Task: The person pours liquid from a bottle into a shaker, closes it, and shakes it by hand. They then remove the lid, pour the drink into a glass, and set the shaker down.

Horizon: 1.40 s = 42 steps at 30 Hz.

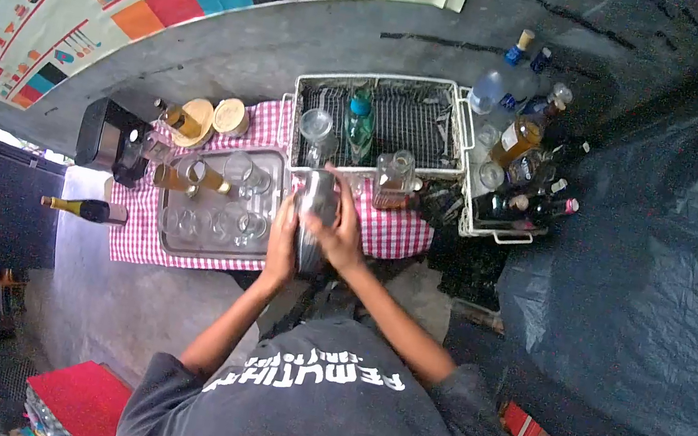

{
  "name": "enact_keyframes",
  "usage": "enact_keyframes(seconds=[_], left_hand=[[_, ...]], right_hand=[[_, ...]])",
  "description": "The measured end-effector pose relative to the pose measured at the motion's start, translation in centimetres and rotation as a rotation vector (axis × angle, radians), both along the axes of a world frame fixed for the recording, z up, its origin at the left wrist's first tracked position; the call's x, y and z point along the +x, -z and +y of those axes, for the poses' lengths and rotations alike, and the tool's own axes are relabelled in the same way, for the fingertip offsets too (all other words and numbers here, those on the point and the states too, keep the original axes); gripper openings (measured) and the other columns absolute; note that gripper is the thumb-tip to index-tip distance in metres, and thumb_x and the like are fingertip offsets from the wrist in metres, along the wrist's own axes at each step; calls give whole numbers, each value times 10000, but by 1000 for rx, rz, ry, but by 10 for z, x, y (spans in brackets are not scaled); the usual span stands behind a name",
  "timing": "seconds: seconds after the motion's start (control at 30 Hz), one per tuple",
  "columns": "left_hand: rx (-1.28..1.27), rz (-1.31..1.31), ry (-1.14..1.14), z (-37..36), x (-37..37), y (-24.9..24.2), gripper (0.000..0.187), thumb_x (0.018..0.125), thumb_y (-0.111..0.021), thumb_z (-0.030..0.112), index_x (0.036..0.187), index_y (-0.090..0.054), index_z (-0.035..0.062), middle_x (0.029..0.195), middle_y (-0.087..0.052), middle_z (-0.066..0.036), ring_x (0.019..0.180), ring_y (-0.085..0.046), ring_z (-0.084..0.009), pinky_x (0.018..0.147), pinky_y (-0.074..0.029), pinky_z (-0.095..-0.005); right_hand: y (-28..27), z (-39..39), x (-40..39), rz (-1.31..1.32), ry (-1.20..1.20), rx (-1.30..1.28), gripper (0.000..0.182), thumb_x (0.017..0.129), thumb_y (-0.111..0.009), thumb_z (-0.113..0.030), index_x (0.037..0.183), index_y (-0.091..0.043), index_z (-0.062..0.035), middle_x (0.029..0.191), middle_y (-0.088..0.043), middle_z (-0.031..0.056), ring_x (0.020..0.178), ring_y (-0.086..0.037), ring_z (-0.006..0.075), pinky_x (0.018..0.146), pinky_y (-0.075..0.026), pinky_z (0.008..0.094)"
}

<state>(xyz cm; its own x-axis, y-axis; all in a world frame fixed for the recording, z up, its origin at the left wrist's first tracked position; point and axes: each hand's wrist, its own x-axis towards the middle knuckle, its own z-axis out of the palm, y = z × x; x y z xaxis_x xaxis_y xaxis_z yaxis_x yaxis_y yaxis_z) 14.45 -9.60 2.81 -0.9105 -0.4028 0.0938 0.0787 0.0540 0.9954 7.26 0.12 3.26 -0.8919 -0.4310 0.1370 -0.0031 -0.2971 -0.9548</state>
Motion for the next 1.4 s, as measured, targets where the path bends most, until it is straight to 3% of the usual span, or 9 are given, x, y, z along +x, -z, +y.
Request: enact_keyframes(seconds=[0.2,0.33,0.47,0.6,0.77,0.93,1.1,1.27,1.4], left_hand=[[-118,252,35,-2,10,-40,705,904,-462,521,1302,-395,-57,1272,-479,-201,1219,-458,-268,1047,-322,-372],[-78,-130,9,-8,-11,-9,531,959,-427,393,1273,-442,-35,1238,-508,-185,1199,-473,-245,1033,-328,-320],[571,-362,-22,-14,-23,41,449,999,-383,373,1197,-495,-15,1073,-537,-147,965,-509,-202,889,-394,-315],[-53,42,-104,-18,-12,6,508,964,-409,368,1278,-447,-29,1223,-517,-169,1149,-492,-236,981,-372,-326],[-145,382,-4,-34,2,6,567,940,-460,400,1290,-432,-44,1228,-519,-165,1160,-496,-247,1016,-349,-332],[842,-563,72,-63,-1,52,550,994,-366,417,1339,-429,-7,1262,-514,-190,1208,-472,-195,1042,-335,-341],[37,79,96,-88,12,16,696,924,-491,459,1380,-339,-45,1320,-467,-176,1254,-441,-261,1051,-326,-352],[-404,895,413,-142,1,7,908,698,-748,565,1348,-385,44,1202,-539,-278,1082,-573,-422,903,-472,-497],[-336,320,412,-150,10,-8,771,828,-650,448,1370,-351,-11,1270,-512,-245,1161,-537,-364,981,-420,-419]], right_hand=[[-41,3,13,283,9,-94,799,709,-688,-452,1279,-424,43,1143,-550,146,1055,-547,244,939,-425,349],[7,-14,8,-198,187,-142,616,795,-693,-327,1259,-453,0,1104,-553,104,967,-572,175,830,-470,310],[46,-24,-9,-513,101,-32,490,861,-683,-236,1242,-444,-41,1095,-562,84,962,-565,146,819,-459,285],[4,-27,-1,-30,76,-77,578,838,-650,-316,1264,-419,-2,1136,-537,112,1044,-522,174,899,-423,326],[12,-24,18,192,59,62,802,771,-665,-496,1305,-391,35,1182,-514,142,1086,-513,228,941,-409,368],[57,-45,17,-455,-65,202,607,917,-581,-345,1374,-328,-35,1283,-482,140,1178,-469,208,999,-370,344],[26,-43,30,10,-154,338,1040,756,-724,-520,1471,-166,-11,1401,-377,228,1319,-369,317,1056,-345,410],[-28,-55,35,926,-10,197,843,643,-837,-366,1331,-411,-128,1325,-487,216,1233,-494,360,1037,-418,494],[-23,-63,51,587,106,541,867,728,-763,-487,1332,-389,10,1136,-598,223,1005,-636,330,838,-519,396]])
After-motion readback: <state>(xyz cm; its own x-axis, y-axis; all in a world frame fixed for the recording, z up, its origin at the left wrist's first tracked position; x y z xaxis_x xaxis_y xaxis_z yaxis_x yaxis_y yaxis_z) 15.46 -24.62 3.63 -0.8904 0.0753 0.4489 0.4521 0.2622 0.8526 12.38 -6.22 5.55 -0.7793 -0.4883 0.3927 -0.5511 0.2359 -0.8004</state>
